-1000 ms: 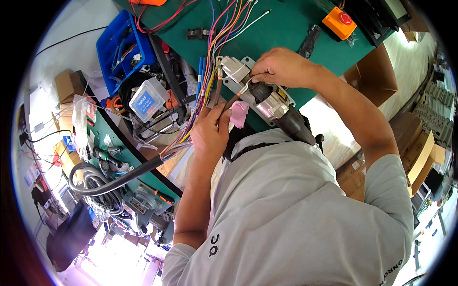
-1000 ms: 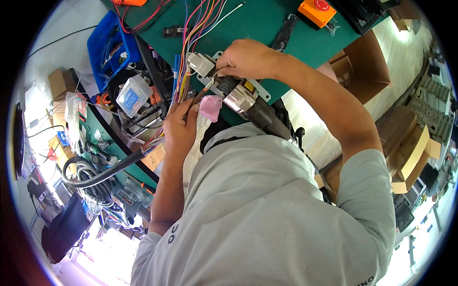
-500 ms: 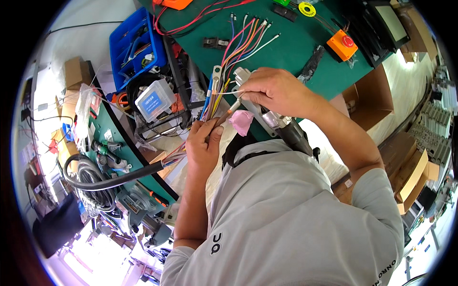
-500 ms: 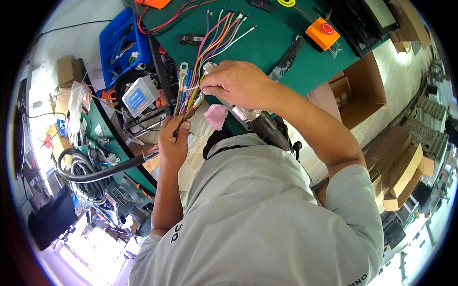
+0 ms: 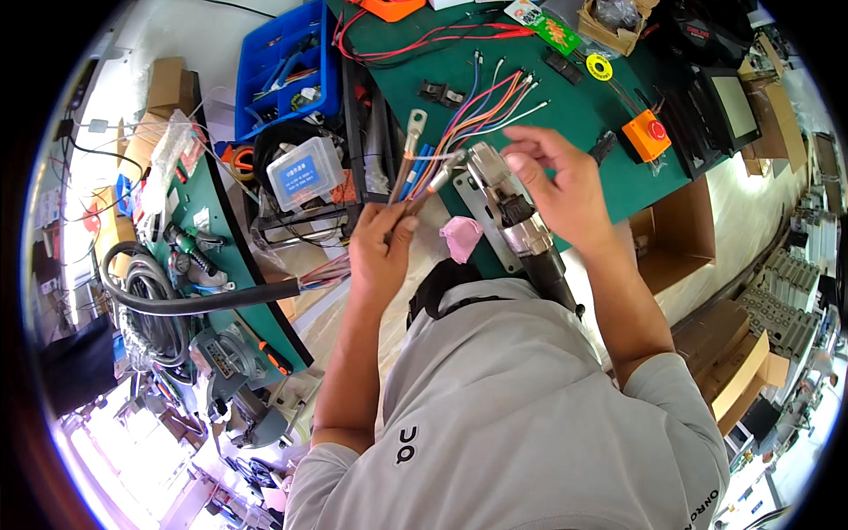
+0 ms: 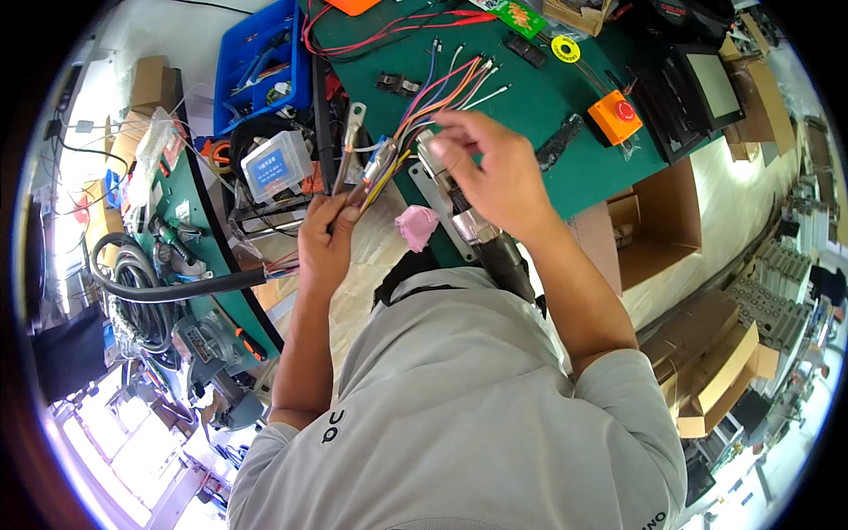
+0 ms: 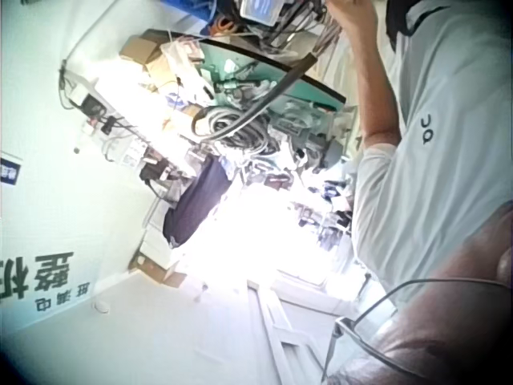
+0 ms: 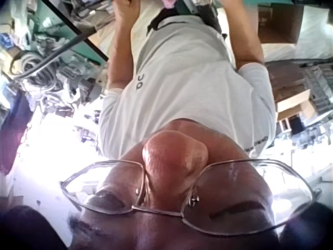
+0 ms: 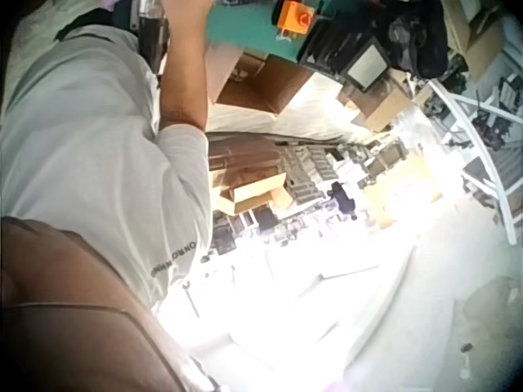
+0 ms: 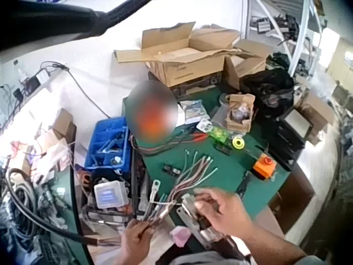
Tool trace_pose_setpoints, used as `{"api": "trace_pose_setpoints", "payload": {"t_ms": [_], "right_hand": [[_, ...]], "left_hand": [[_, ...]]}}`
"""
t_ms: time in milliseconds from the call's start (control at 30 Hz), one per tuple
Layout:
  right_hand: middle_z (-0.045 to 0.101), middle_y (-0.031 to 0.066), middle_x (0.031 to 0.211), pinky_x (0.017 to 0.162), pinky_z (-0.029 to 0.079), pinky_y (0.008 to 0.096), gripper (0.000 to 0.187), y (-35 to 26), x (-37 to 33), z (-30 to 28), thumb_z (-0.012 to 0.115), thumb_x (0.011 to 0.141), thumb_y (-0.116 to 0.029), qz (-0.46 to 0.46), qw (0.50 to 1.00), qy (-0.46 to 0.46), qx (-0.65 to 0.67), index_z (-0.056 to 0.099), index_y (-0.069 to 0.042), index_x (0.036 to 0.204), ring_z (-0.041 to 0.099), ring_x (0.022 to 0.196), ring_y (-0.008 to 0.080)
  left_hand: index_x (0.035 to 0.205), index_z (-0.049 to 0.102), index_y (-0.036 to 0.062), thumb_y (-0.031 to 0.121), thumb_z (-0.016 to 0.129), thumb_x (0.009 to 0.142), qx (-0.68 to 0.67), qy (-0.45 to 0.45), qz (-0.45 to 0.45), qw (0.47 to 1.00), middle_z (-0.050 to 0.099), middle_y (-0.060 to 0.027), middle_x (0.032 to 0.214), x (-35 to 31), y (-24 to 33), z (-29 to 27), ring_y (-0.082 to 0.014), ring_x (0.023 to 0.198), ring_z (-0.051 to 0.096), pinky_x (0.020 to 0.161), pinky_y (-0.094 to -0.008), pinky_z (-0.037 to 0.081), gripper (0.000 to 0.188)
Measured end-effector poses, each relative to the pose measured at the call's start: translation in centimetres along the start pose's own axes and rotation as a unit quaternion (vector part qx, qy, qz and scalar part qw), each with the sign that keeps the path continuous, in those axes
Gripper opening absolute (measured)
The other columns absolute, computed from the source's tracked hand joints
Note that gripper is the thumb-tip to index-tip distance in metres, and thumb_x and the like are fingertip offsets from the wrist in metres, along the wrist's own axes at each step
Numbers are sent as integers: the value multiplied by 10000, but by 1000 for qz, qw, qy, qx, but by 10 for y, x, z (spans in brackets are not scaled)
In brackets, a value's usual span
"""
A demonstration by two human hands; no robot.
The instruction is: The person assembles a wiring harness by inserting terminals into a connector block using a machine and attaching plastic housings to the wires.
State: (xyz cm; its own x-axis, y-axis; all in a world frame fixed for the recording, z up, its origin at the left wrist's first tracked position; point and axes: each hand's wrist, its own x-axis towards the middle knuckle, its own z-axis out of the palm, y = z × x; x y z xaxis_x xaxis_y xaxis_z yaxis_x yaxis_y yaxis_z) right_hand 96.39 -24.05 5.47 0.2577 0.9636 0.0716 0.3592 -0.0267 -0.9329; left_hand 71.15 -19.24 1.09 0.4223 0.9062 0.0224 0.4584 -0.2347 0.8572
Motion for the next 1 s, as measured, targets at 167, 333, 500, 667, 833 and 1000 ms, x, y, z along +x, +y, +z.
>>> {"api": "trace_pose_setpoints", "payload": {"t_ms": [167, 333, 500, 667, 833, 1000], "right_hand": [[692, 183, 1016, 750, 548, 381, 287, 36, -33, -8, 666, 931, -210, 42, 989, 30, -138, 635, 21, 1099, 696, 879, 311], [669, 211, 1012, 760, 527, 422, 321, 46, -47, -3, 684, 915, -251, 88, 986, 20, -139, 636, 18, 1083, 659, 901, 384], [665, 194, 1036, 804, 514, 452, 380, 44, -54, 2, 687, 905, -325, 73, 971, -16, -227, 639, 7, 1084, 634, 944, 390], [646, 199, 1043, 843, 500, 466, 494, 38, -55, 7, 690, 871, -425, 96, 956, -45, -274, 636, 19, 1081, 616, 992, 394], [645, 193, 1041, 838, 509, 471, 498, 42, -48, 15, 705, 840, -429, 106, 946, -41, -304, 631, 15, 1052, 620, 996, 385], [650, 189, 1042, 822, 527, 481, 520, 38, -19, 27, 721, 811, -452, 164, 920, -75, -347, 614, 17, 1009, 631, 1002, 375]], "left_hand": [[1111, 704, 47, 251, 661, 946, 17, 18, -19, 1000, 551, -114, 835, 17, -23, 12, -242, 719, 557, 646, -340, 438, 266], [1119, 706, 68, 285, 650, 948, 54, 10, -47, 997, 571, -124, 875, 34, -50, 21, -272, 760, 580, 684, -367, 456, 282], [1131, 706, 75, 282, 642, 950, 46, 7, -49, 998, 564, -124, 885, 47, -72, 29, -273, 784, 579, 714, -364, 458, 282], [1136, 701, 81, 307, 643, 944, 71, -4, -68, 995, 593, -142, 934, 53, -86, 37, -310, 819, 612, 730, -382, 478, 302], [1126, 703, 82, 312, 637, 948, 74, 6, -61, 995, 601, -144, 946, 45, -80, 39, -328, 841, 617, 734, -396, 479, 299], [1116, 705, 83, 323, 633, 951, 89, 0, -69, 994, 601, -141, 942, 41, -75, 38, -329, 839, 618, 726, -400, 480, 300]]}}
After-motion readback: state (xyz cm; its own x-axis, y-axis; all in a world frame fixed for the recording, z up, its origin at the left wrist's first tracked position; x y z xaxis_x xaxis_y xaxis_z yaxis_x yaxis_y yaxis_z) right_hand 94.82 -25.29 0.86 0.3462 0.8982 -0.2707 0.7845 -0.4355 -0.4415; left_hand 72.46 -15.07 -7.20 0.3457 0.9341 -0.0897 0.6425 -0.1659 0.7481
